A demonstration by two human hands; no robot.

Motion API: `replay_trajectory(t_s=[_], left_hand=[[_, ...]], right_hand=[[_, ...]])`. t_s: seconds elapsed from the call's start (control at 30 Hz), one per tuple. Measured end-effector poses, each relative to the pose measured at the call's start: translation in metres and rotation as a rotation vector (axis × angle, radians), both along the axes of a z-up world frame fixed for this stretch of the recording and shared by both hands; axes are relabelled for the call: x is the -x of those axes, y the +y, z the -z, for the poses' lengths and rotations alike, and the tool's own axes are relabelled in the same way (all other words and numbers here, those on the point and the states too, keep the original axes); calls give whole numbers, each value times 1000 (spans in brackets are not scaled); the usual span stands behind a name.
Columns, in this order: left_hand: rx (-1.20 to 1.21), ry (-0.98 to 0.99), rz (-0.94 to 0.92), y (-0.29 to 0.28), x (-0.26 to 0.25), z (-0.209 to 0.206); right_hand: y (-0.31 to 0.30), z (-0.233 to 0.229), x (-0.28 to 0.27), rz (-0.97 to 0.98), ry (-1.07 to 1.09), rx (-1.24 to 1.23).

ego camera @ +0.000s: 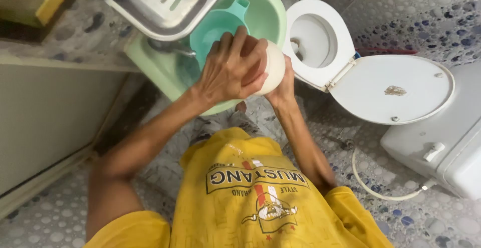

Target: The person cleans a bathroom sink by hand. They apply liquid soap from a blue bottle, scrub the basin with their hands, rinse with water from the tap, and use a small jug to pour water into the sink. The person also handles a white jar and a green jug during the process.

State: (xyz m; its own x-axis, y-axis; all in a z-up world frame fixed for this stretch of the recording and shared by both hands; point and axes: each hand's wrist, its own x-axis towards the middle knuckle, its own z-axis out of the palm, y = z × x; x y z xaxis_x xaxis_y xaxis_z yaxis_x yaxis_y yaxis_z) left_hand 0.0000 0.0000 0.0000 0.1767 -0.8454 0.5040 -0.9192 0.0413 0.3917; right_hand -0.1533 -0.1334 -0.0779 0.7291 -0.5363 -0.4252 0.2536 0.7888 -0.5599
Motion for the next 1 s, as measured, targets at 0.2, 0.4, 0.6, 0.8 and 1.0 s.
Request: replay_trajectory(t_s=[0.2,0.4,0.6,0.8,1.0], left_hand=[[16,45,-9,-3,2,-8],[174,-199,274,-8,-23,-3],[108,-177,121,-10,-18,17],[-39,52,-13,-6,-9,7],[-92,135,-61,-4,2,-3]], right_hand=[[-14,1,4,-13,-2,70],[-32,-10,7,-185,60,8],[-22,-11,-3,-44,57,44],[-6,-17,-12,13,28,33],[-4,-7,-11,70,-11,85]])
